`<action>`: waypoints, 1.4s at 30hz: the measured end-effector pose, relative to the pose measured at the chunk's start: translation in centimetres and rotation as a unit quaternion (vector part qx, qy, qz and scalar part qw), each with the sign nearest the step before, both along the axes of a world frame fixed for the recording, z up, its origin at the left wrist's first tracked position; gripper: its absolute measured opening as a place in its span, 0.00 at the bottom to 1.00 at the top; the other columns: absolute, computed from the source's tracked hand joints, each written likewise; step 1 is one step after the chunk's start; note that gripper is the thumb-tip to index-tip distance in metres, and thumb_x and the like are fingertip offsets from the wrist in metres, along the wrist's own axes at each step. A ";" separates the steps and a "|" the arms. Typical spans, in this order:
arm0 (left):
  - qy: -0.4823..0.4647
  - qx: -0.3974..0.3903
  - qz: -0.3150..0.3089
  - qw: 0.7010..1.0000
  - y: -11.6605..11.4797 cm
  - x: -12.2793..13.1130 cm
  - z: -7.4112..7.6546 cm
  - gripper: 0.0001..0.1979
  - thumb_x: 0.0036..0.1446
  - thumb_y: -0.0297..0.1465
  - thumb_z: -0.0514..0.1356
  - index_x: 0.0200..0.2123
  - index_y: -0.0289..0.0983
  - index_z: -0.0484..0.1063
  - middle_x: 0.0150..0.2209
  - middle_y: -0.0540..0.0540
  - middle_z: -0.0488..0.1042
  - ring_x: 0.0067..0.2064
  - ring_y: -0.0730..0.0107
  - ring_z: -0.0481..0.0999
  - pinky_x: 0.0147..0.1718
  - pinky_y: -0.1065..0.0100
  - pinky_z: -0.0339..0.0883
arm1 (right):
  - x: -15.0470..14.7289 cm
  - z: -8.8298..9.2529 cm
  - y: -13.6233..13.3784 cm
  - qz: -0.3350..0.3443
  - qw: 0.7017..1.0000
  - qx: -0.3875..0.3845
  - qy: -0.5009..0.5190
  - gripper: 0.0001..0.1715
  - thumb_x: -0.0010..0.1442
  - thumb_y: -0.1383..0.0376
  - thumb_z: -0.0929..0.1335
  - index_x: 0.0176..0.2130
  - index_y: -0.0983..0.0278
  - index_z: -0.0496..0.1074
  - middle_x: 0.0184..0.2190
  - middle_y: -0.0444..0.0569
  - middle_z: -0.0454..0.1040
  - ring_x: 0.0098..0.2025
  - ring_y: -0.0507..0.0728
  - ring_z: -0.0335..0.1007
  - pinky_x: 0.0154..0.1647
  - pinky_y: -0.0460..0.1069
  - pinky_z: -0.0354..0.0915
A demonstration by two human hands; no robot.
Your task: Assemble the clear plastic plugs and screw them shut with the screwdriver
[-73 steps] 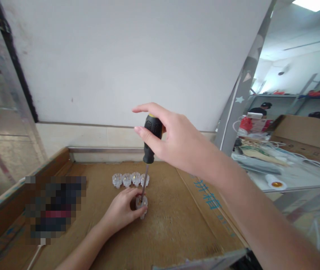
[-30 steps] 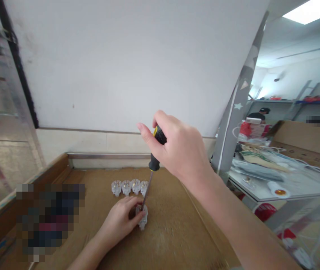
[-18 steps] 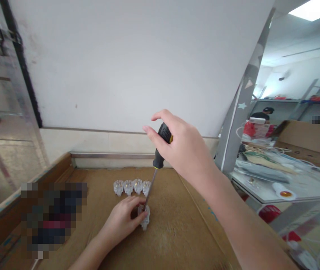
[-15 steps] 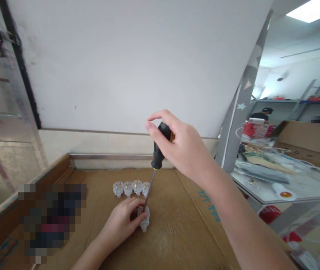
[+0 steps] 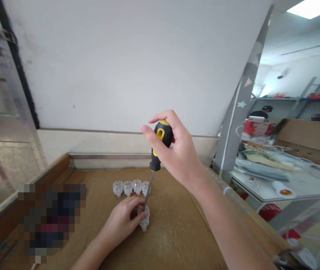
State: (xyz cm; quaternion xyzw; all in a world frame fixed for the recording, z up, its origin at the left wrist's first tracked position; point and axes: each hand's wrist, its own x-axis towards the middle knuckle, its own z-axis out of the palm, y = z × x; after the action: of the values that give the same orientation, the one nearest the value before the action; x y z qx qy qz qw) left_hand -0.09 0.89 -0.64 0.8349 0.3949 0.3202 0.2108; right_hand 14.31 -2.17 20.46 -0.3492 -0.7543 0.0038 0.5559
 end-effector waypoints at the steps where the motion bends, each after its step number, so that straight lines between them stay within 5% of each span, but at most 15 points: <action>1: -0.001 0.001 0.000 1.000 0.0 0.0 0.0 0.10 0.54 0.33 0.58 0.41 0.42 0.71 0.37 0.48 0.75 0.38 0.65 0.73 0.38 0.67 0.66 | 0.3 -0.3 -0.2 0.026 0.999 -0.020 0.019 0.09 0.60 0.59 0.63 0.40 0.60 0.61 0.29 0.41 0.65 0.29 0.49 0.64 0.30 0.45 0.61; 3: 0.000 0.003 -0.001 1.000 0.0 0.0 0.1 0.09 0.54 0.32 0.58 0.40 0.42 0.71 0.36 0.48 0.75 0.38 0.65 0.73 0.38 0.67 0.66 | 1.2 -1.0 -0.9 0.051 0.996 -0.045 0.057 0.08 0.61 0.61 0.62 0.41 0.59 0.59 0.29 0.41 0.65 0.30 0.50 0.66 0.28 0.45 0.63; 7: 0.003 0.008 -0.003 1.000 -0.2 0.0 0.2 0.09 0.54 0.33 0.58 0.40 0.42 0.71 0.37 0.48 0.75 0.38 0.65 0.73 0.38 0.67 0.66 | 3.5 -2.1 -3.1 -0.003 0.995 -0.059 0.086 0.16 0.59 0.62 0.65 0.46 0.58 0.57 0.35 0.44 0.69 0.32 0.52 0.68 0.29 0.47 0.66; 14: 0.003 0.012 0.003 1.000 -0.3 0.1 0.2 0.09 0.55 0.33 0.57 0.39 0.41 0.71 0.35 0.47 0.75 0.37 0.65 0.73 0.37 0.66 0.66 | 3.5 -1.1 -4.3 0.052 0.992 -0.118 0.017 0.18 0.63 0.60 0.59 0.53 0.55 0.57 0.45 0.47 0.67 0.39 0.53 0.67 0.33 0.48 0.66; 20: 0.003 0.015 -0.002 1.000 -0.2 0.0 0.2 0.10 0.55 0.33 0.56 0.40 0.41 0.71 0.36 0.47 0.75 0.37 0.65 0.73 0.38 0.66 0.66 | 1.5 0.1 -2.0 -0.118 0.987 0.016 -0.105 0.21 0.60 0.57 0.63 0.52 0.61 0.61 0.40 0.48 0.70 0.35 0.55 0.66 0.36 0.51 0.62; 25: 0.002 0.019 -0.005 1.000 -0.5 0.0 0.3 0.12 0.51 0.33 0.59 0.41 0.41 0.71 0.38 0.47 0.74 0.40 0.63 0.73 0.40 0.65 0.65 | 1.6 1.4 -1.5 0.039 0.991 -0.054 -0.112 0.19 0.64 0.68 0.54 0.52 0.65 0.61 0.44 0.48 0.69 0.44 0.52 0.64 0.45 0.49 0.60; 27: 0.004 0.017 -0.006 1.000 -0.5 0.0 0.3 0.14 0.48 0.33 0.61 0.42 0.42 0.70 0.38 0.47 0.74 0.40 0.62 0.72 0.40 0.65 0.66 | 1.7 1.5 -1.4 0.048 0.990 -0.061 -0.115 0.19 0.63 0.69 0.56 0.53 0.63 0.61 0.46 0.48 0.68 0.42 0.51 0.65 0.43 0.48 0.62; 32: 0.003 0.004 -0.010 1.000 -0.5 0.0 0.2 0.17 0.47 0.33 0.61 0.43 0.42 0.69 0.40 0.46 0.73 0.41 0.61 0.72 0.41 0.64 0.65 | 1.7 1.3 -1.0 -0.166 0.969 0.066 -0.172 0.15 0.60 0.59 0.63 0.45 0.62 0.69 0.37 0.47 0.71 0.33 0.53 0.66 0.35 0.49 0.59; 34: 0.004 0.001 -0.010 1.000 -0.5 0.0 0.2 0.17 0.47 0.33 0.61 0.43 0.42 0.69 0.40 0.46 0.73 0.41 0.61 0.71 0.41 0.63 0.65 | 1.7 1.3 -1.0 -0.202 0.960 0.075 -0.177 0.17 0.60 0.54 0.63 0.41 0.62 0.71 0.35 0.46 0.72 0.31 0.53 0.65 0.33 0.49 0.58; 40: 0.005 -0.001 -0.009 1.000 -0.6 -0.1 0.4 0.16 0.47 0.34 0.61 0.42 0.42 0.69 0.40 0.46 0.73 0.42 0.62 0.72 0.41 0.64 0.65 | 2.0 1.8 -2.1 -0.031 0.986 -0.008 -0.161 0.17 0.60 0.69 0.60 0.49 0.63 0.66 0.42 0.47 0.70 0.38 0.51 0.66 0.39 0.46 0.60; 42: 0.006 0.000 -0.009 1.000 -0.6 -0.1 0.4 0.16 0.47 0.34 0.62 0.42 0.41 0.69 0.40 0.46 0.73 0.42 0.61 0.72 0.41 0.64 0.65 | 1.9 1.7 -2.2 -0.064 0.983 0.001 -0.170 0.16 0.61 0.68 0.60 0.49 0.62 0.66 0.41 0.46 0.70 0.35 0.51 0.66 0.36 0.47 0.60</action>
State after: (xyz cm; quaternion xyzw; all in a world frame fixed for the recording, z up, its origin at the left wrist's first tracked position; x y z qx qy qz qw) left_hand -0.15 0.29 -0.28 0.8402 0.3888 0.3132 0.2115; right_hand 16.22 -4.40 22.12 -0.3919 -0.8138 -0.0923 0.4192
